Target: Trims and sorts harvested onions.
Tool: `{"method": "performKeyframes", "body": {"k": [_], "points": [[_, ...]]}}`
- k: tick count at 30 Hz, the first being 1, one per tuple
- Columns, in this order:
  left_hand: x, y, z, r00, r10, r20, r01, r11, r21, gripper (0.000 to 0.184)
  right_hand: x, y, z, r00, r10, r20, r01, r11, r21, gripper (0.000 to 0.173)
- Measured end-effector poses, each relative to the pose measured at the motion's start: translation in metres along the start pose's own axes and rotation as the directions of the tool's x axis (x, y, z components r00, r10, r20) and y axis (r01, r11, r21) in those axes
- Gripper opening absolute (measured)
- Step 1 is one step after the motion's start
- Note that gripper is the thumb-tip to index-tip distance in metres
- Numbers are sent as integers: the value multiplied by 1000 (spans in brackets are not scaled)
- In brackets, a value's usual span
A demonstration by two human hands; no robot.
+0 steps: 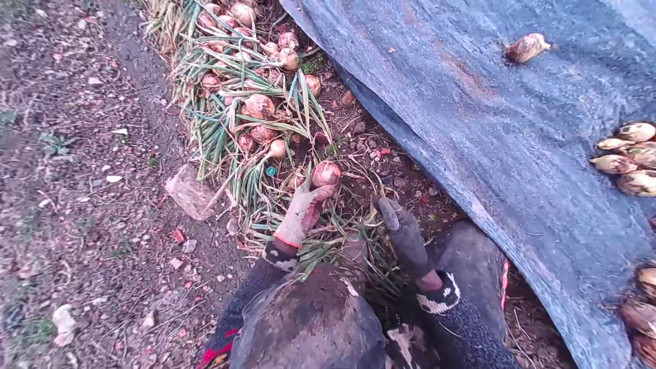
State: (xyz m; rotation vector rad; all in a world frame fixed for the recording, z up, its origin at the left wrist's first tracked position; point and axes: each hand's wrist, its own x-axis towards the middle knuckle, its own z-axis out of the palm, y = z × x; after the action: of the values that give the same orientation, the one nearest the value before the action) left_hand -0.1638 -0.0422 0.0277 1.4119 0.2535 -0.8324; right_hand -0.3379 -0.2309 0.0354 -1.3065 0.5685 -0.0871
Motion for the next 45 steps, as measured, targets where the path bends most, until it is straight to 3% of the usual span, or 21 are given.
{"method": "performKeyframes", "body": {"k": [2,3,6,7,9,11,14,17,19,21,22,24,25,27,30,32,34,38,40,42,45], "points": [[-8,18,16,989,138,49,-146,935,322,77,14,21,-10,985,164,55,-148,962,-228,73],[-11,24,30,977,206,59,-206,820,534,78,17,27,-12,974,205,100,-181,961,-207,80],[-32,14,66,934,311,173,-282,348,894,57,13,20,-3,927,292,238,-333,930,155,84],[-40,6,74,915,320,246,-319,199,927,46,13,18,4,894,383,234,-441,847,297,71],[-53,-12,85,860,313,402,-425,6,905,31,15,16,10,779,554,293,-625,655,424,71],[-57,-23,85,825,306,476,-511,42,859,28,15,15,5,722,583,372,-683,516,517,74],[-47,-17,85,803,354,479,-576,257,776,24,13,9,-10,723,483,494,-675,339,655,87],[-22,12,97,699,539,469,-641,183,745,18,0,-18,-28,879,255,403,-471,328,819,85],[0,41,86,643,687,338,-538,93,838,19,-15,-39,-54,982,-58,179,-150,339,929,77],[6,69,51,753,643,141,-378,247,892,20,-26,-51,-89,953,-301,-12,145,422,895,66],[1,80,36,841,536,78,-311,360,879,20,-28,-52,-99,939,-337,-68,228,462,857,66],[-24,81,12,975,185,125,-203,503,840,20,-24,-42,-96,956,-280,-85,229,536,813,69],[-36,74,2,979,-23,204,-168,485,858,22,-19,-35,-89,977,-196,-84,188,600,778,72],[-51,48,-12,929,-276,248,-172,272,947,30,-5,-24,-74,990,26,-139,63,801,596,71],[-54,8,-8,991,-65,113,-118,-70,991,38,13,-8,-70,941,247,-230,-166,933,320,45],[-37,-11,11,959,206,194,-182,-75,980,30,23,4,-74,917,282,-282,-224,949,222,41],[-2,-30,33,870,319,375,-383,-40,923,28,31,15,-79,911,262,-319,-218,962,166,42],[75,-69,63,705,41,708,-687,-209,696,36,42,32,-89,901,263,-345,-244,965,99,44],[93,-80,63,628,31,778,-754,-221,618,29,42,38,-92,899,270,-344,-266,962,60,49],[91,-71,56,687,106,719,-716,-72,694,26,43,39,-91,901,261,-347,-287,958,-24,55],[57,-38,57,921,177,347,-383,574,724,52,48,38,-81,927,209,-311,-296,918,-264,68]]}}
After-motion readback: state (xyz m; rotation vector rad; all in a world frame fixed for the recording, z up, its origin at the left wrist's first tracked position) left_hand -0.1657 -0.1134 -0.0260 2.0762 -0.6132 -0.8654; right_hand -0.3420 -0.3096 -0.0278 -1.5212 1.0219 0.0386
